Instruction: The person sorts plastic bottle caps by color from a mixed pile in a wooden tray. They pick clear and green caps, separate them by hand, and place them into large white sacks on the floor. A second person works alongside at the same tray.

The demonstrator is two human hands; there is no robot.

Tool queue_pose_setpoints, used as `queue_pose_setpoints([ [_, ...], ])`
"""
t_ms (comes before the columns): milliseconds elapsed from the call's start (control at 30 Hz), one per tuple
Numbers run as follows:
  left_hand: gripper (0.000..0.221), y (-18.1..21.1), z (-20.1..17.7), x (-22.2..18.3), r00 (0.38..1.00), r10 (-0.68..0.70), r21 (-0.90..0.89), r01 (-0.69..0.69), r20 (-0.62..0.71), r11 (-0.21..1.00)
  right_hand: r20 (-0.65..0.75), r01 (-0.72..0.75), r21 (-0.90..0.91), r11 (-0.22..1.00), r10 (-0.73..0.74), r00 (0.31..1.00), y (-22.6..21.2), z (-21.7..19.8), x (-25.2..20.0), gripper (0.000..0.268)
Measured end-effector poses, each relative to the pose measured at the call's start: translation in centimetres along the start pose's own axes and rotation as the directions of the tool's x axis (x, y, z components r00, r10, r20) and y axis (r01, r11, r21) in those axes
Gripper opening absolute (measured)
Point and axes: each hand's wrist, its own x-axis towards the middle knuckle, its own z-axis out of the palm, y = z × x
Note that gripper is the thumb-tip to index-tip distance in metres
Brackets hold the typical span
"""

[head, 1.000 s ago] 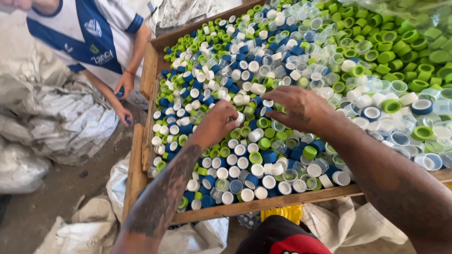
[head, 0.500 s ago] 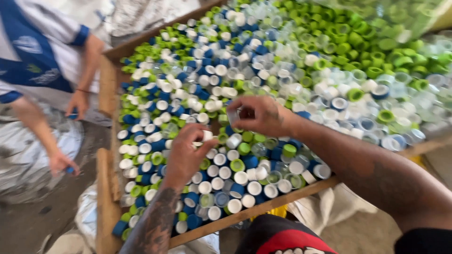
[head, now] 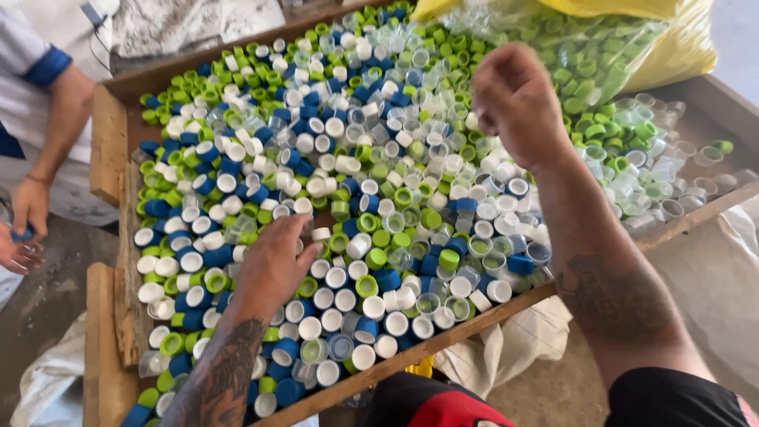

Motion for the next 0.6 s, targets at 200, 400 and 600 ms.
queue_pose_setpoints([
  [200, 0.048, -0.5, 0.0, -0.1, 0.996, -0.058, 0.105, 0.050, 0.073, 0.993, 0.392, -0.023, -0.769, 0.639, 0.501, 0.772, 1.0, -1.2, 0.7, 0.030],
  [400, 0.033, -1.8, 2.3, 0.5, 0.999, -0.024, 0.137, 0.028, -0.028, 0.990, 0.459, 0.037, -0.805, 0.592, 0.583, 0.670, 3.0, 0.3, -0.6, 0.046],
  [600, 0.026, -0.2, 0.4, -0.1, 0.998, -0.058, 0.087, 0.060, -0.022, 0.994, 0.469, 0.159, -0.829, 0.537, 0.511, 0.721, 7.0, 0.5, -2.3, 0.043],
])
